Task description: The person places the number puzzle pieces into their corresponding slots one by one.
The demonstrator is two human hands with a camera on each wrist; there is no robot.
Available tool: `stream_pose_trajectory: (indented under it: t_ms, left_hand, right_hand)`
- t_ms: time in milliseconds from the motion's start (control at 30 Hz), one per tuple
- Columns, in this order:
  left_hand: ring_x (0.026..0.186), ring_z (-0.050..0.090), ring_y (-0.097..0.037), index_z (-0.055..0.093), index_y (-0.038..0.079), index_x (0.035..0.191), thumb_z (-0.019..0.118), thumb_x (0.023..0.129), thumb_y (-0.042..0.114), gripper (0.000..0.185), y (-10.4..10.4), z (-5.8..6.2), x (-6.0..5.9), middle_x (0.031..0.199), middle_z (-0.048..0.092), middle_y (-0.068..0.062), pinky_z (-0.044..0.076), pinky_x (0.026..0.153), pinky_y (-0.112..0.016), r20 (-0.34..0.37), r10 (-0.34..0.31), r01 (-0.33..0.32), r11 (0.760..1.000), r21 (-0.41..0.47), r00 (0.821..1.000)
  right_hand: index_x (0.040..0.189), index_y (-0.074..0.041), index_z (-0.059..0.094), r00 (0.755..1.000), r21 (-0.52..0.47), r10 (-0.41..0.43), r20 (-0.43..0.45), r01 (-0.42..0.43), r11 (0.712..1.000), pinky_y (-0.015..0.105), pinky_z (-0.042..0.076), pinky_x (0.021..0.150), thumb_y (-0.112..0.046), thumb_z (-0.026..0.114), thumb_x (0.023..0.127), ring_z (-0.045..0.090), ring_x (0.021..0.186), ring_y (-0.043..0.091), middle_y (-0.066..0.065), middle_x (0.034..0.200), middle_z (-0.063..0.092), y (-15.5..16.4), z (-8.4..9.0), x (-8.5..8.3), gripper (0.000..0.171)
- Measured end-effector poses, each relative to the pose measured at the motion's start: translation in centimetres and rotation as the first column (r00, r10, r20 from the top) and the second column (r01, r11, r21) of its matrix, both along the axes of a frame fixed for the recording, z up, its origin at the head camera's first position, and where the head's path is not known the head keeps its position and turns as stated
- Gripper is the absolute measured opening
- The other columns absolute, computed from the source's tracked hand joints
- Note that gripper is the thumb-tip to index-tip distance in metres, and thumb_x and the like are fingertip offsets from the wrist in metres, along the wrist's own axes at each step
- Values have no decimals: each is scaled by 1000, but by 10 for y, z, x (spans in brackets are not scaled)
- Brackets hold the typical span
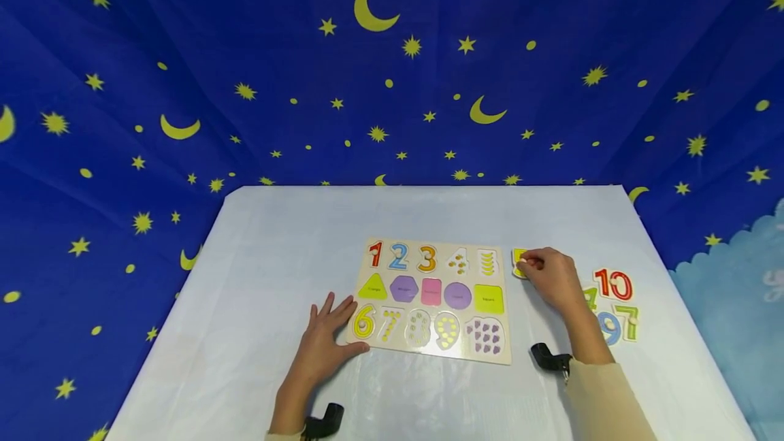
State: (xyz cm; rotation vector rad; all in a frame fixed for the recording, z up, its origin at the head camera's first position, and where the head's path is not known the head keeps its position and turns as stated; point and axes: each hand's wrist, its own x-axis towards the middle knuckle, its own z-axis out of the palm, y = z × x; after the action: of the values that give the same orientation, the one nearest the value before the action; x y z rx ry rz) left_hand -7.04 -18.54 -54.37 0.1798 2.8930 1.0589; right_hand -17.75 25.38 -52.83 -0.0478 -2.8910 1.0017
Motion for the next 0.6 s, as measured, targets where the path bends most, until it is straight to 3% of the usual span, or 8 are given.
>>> stream_pose_trajectory:
  t_ms: [600]
  left_hand:
    - [144, 15, -24, 54, 14, 138, 88, 61, 43, 90, 0, -2, -1, 144, 47, 5, 0, 116, -49, 18, 15, -15, 1000, -15, 1000]
  right_hand:
    - [100, 0, 70, 996, -39, 84, -37, -86, 996, 34, 46, 65, -20, 72, 87, 54, 74, 21, 7, 84, 61, -30, 0, -5, 24]
